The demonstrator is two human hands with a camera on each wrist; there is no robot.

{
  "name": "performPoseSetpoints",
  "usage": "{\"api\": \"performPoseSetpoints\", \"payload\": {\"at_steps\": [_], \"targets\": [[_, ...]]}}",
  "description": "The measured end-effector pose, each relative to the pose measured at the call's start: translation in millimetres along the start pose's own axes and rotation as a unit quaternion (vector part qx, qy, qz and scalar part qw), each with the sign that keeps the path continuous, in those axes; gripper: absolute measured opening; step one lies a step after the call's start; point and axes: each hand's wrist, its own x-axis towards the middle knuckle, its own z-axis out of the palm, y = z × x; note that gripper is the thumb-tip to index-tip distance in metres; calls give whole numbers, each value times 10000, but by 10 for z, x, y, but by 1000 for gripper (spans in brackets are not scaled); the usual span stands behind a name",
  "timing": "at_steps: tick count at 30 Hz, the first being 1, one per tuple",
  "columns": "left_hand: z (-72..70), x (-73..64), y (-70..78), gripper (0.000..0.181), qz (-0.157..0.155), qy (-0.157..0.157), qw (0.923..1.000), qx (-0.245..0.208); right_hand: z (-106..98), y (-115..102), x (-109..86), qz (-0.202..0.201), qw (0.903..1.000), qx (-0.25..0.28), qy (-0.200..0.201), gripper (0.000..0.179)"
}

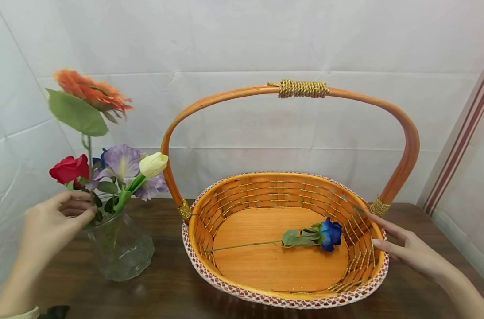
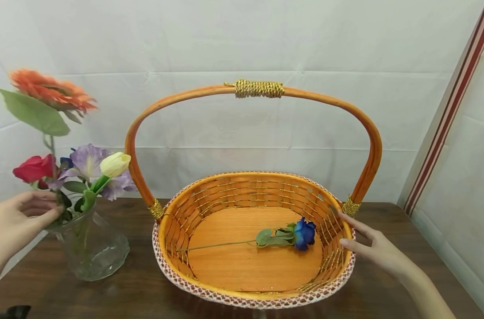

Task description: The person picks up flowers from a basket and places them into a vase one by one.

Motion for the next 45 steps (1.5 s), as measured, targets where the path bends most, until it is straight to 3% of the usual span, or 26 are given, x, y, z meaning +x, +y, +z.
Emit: {"api": "performPoseSetpoints", "payload": {"at_steps": [11, 19, 24, 33, 36, 41, 45], "targets": [[2, 4, 72, 29, -177, -15, 9998, 108, 3, 8, 8, -37, 10000, 3, -27, 58], [58, -61, 276, 21, 107, 474, 9953, -840, -4, -2, 12, -56, 10000, -11, -25, 58], [113, -118, 485, 20, 343, 333, 9909, -1258, -8, -2, 5, -98, 9999, -26, -17, 58], [202, -223, 765, 19, 347, 474, 9829, -1745, 13, 0, 13, -50, 10000, -65, 5, 58], [230, -256, 822, 15, 467, 274, 9810, -1863, 7, 0, 13, -66, 10000, -44, 3, 58], [335, -298, 906, 10, 503, -556, 9769, -1999, -3, 0, 15, -73, 10000, -22, 11, 58], [484, -297, 978, 13, 513, -1070, 9686, -2184, -2, 3, 16, -50, 10000, -24, 14, 58]]}}
